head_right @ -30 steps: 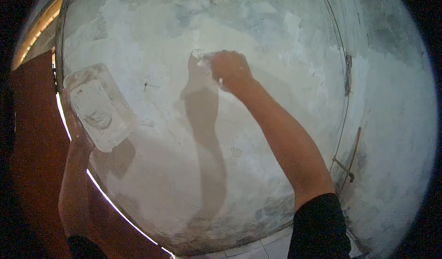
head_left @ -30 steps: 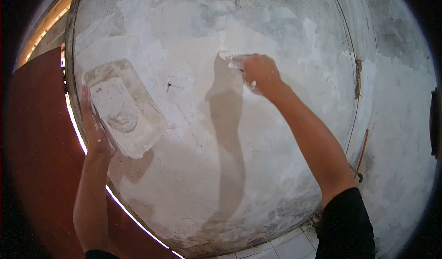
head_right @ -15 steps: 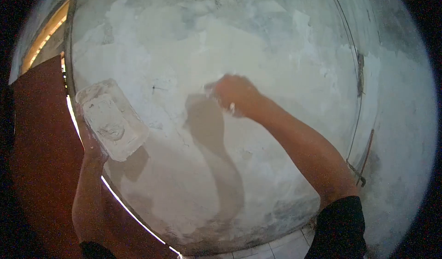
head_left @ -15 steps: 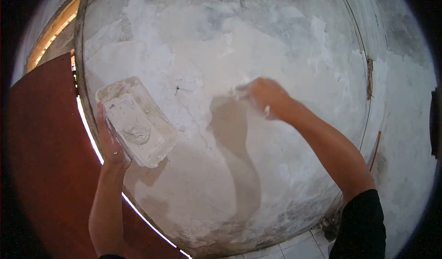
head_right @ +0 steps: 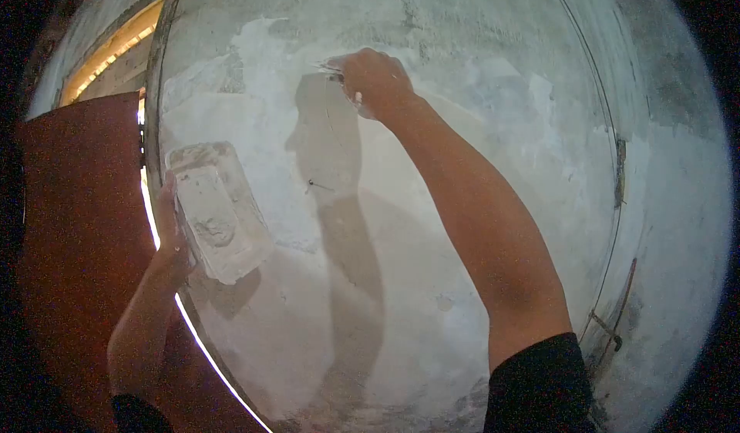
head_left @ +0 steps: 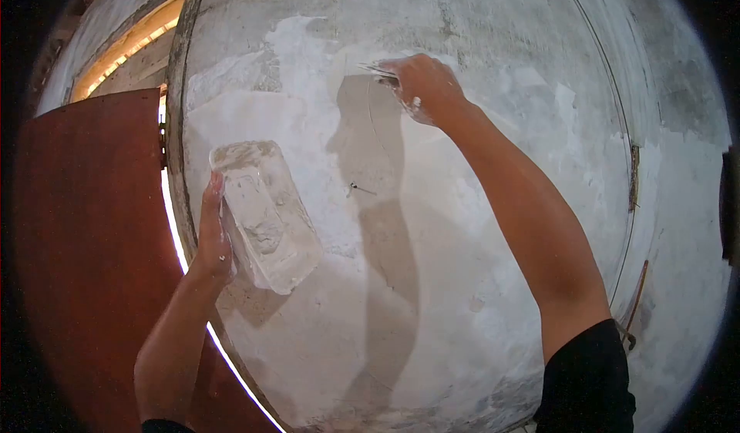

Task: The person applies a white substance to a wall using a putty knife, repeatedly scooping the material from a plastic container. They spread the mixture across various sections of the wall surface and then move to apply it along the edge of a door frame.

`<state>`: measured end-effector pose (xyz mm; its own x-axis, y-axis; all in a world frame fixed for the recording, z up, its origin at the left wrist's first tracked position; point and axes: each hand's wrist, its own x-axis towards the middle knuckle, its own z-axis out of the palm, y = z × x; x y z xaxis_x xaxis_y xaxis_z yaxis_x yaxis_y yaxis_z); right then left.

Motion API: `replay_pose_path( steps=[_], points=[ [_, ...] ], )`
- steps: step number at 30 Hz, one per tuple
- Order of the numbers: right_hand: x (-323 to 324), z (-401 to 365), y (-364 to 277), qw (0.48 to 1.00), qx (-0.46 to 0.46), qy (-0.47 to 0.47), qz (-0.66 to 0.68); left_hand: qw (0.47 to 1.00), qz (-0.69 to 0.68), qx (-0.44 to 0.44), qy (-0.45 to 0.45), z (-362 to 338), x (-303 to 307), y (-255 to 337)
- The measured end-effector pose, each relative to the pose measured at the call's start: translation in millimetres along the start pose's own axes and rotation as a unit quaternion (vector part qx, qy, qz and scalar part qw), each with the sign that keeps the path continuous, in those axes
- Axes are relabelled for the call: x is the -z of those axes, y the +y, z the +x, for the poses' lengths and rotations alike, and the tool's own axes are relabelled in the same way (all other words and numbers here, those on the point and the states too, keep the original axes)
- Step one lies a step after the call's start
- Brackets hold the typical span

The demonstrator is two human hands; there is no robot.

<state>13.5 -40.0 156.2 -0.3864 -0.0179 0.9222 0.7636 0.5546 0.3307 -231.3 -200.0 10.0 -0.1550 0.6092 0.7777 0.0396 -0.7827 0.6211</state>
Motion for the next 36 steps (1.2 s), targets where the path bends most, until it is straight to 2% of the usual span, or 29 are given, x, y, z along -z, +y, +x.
replay_pose_path(
  steps=[2, 4, 6, 8, 10, 13, 17, 19, 20, 22, 23, 27, 29, 30, 31, 33, 35, 36],
  points=[
    [-2.6, 11.6, -3.3, 1.000, -0.005, -0.009, -0.020, 1.000, -0.013, 0.005, 0.005, 1.7, 3.5, -4.4],
    [-8.0, 18.2, -6.4, 0.993, 0.007, -0.060, -0.097, 0.999, -0.043, 0.010, 0.027, 6.1, 12.8, -13.1],
    [-4.0, 10.1, -12.3, 0.992, 0.031, -0.082, -0.094, 0.999, -0.051, 0.007, 0.010, 4.6, 14.7, -15.2],
    [-3.2, -10.0, -18.1, 0.988, 0.054, -0.117, -0.084, 0.998, -0.059, 0.017, -0.004, 4.6, 16.1, -19.6],
    [-2.4, -36.1, -21.4, 0.974, 0.116, -0.182, -0.065, 0.997, -0.075, -0.022, -0.019, 7.9, 20.2, -25.8],
    [-3.0, -72.8, -19.9, 0.955, 0.141, -0.250, -0.080, 0.990, -0.138, 0.009, -0.002, 13.2, 23.4, -37.4],
    [-2.3, -135.3, -24.6, 0.946, 0.176, -0.262, -0.072, 0.992, -0.128, 0.004, 0.020, 14.8, 15.5, -28.7],
    [7.5, -156.3, -32.0, 0.922, 0.185, -0.336, -0.058, 0.989, -0.141, -0.014, -0.027, 11.8, 12.9, -18.4],
    [14.5, -158.1, -34.0, 0.925, 0.190, -0.325, -0.062, 0.990, -0.137, -0.027, -0.026, 11.1, 11.6, -12.7],
    [29.9, -151.6, -37.9, 0.882, 0.154, -0.445, -0.020, 0.990, -0.129, -0.051, -0.017, 13.3, 12.3, -0.3],
    [35.4, -158.5, -28.4, 0.890, 0.163, -0.425, -0.026, 0.990, -0.121, -0.074, -0.015, 2.3, 3.2, -0.5],
    [49.8, -102.9, -27.4, 0.918, 0.094, -0.384, 0.002, 0.995, -0.063, -0.076, -0.020, 14.2, 18.1, 26.7],
    [49.4, -79.3, -27.4, 0.961, 0.108, -0.250, 0.043, 0.996, -0.040, -0.079, -0.030, 19.4, 26.4, 35.7],
    [60.8, -90.2, -21.6, 0.968, 0.071, -0.239, 0.031, 0.995, -0.030, -0.092, -0.036, 0.3, 10.2, 25.0],
    [62.3, -67.6, -31.1, 0.969, 0.066, -0.237, 0.035, 0.996, -0.027, -0.073, -0.049, 8.7, 22.4, 37.7],
    [60.7, -39.5, -40.1, 0.972, 0.111, -0.181, 0.097, 0.996, -0.023, -0.073, -0.055, 16.0, 35.3, 47.5],
    [55.1, -12.8, -55.6, 0.971, 0.110, -0.166, 0.129, 0.995, -0.068, -0.062, -0.044, 26.4, 55.3, 47.2],
    [48.7, -1.2, -63.1, 0.975, 0.086, -0.114, 0.171, 0.995, -0.066, -0.062, -0.043, 26.7, 63.9, 50.3]
  ],
)
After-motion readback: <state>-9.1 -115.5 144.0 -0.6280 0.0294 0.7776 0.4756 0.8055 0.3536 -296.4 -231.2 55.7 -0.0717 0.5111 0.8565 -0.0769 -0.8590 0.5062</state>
